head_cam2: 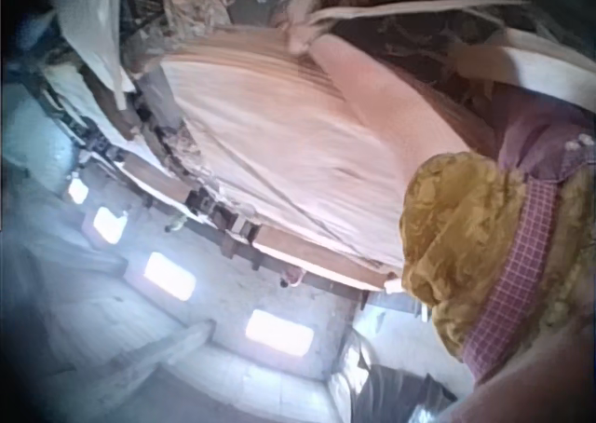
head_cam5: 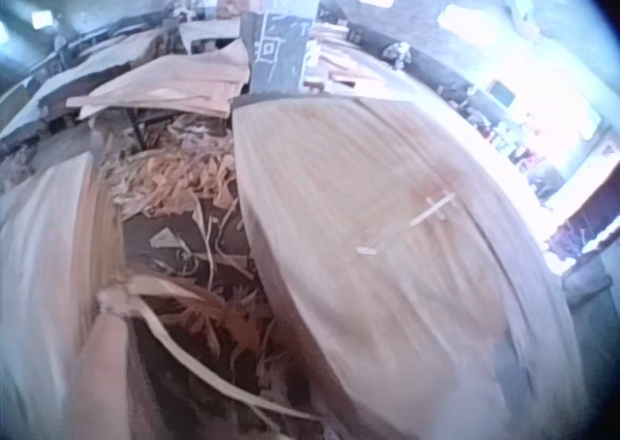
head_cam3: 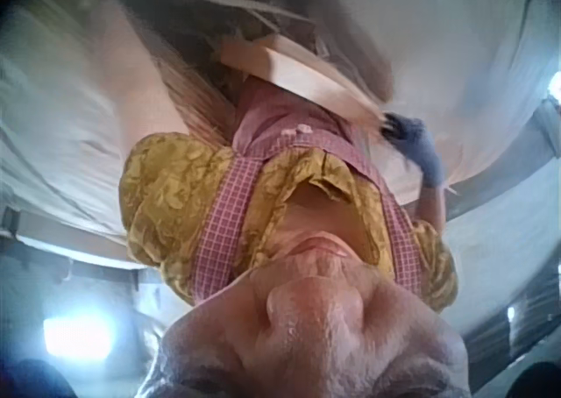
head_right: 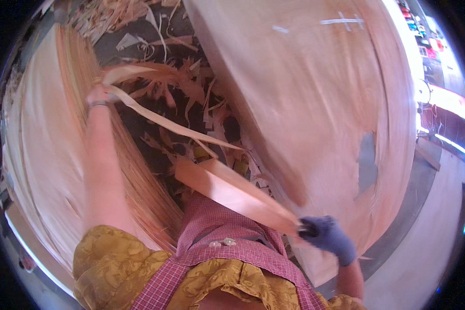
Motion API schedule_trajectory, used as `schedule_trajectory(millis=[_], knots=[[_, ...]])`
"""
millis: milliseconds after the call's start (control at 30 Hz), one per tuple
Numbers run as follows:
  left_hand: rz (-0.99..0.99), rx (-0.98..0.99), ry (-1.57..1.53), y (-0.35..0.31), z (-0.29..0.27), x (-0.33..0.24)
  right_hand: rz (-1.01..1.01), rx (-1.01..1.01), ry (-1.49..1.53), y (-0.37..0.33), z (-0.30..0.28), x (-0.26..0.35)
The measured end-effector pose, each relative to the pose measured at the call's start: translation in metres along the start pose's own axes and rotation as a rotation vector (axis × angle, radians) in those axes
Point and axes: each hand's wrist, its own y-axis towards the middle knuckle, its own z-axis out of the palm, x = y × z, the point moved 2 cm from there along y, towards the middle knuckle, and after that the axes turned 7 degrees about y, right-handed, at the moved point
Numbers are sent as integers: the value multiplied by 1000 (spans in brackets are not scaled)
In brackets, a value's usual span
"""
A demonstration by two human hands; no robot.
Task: The person repairs a wood veneer sheet by applying a patch and tape over a hole, trimming the excess wood with a knife, and moving the sheet to a stack.
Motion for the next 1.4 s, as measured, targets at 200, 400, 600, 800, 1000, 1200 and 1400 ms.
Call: schedule_trajectory(millis=[200,400,600,800,1000,1200,1400], knots=[[-551,-212,-1129,4,-133,118,269,-503,425,-201,-99,-85],[-412,268,-2136,-119,-147,-50,125,-799,638,-289,-107,-147],[34,734,-2434,-254,-221,-280,46,-1052,594,-299,-81,-204],[309,113,-2533,-190,-304,-295,89,-896,240,-326,-97,-260],[39,-951,-1409,-176,-398,-142,77,-1135,122,-341,-75,-420],[59,-407,-18,-241,-352,-142,151,-1035,563,-304,-55,-545],[933,-289,-242,-382,-305,-372,144,-1004,733,-311,-62,-568]])
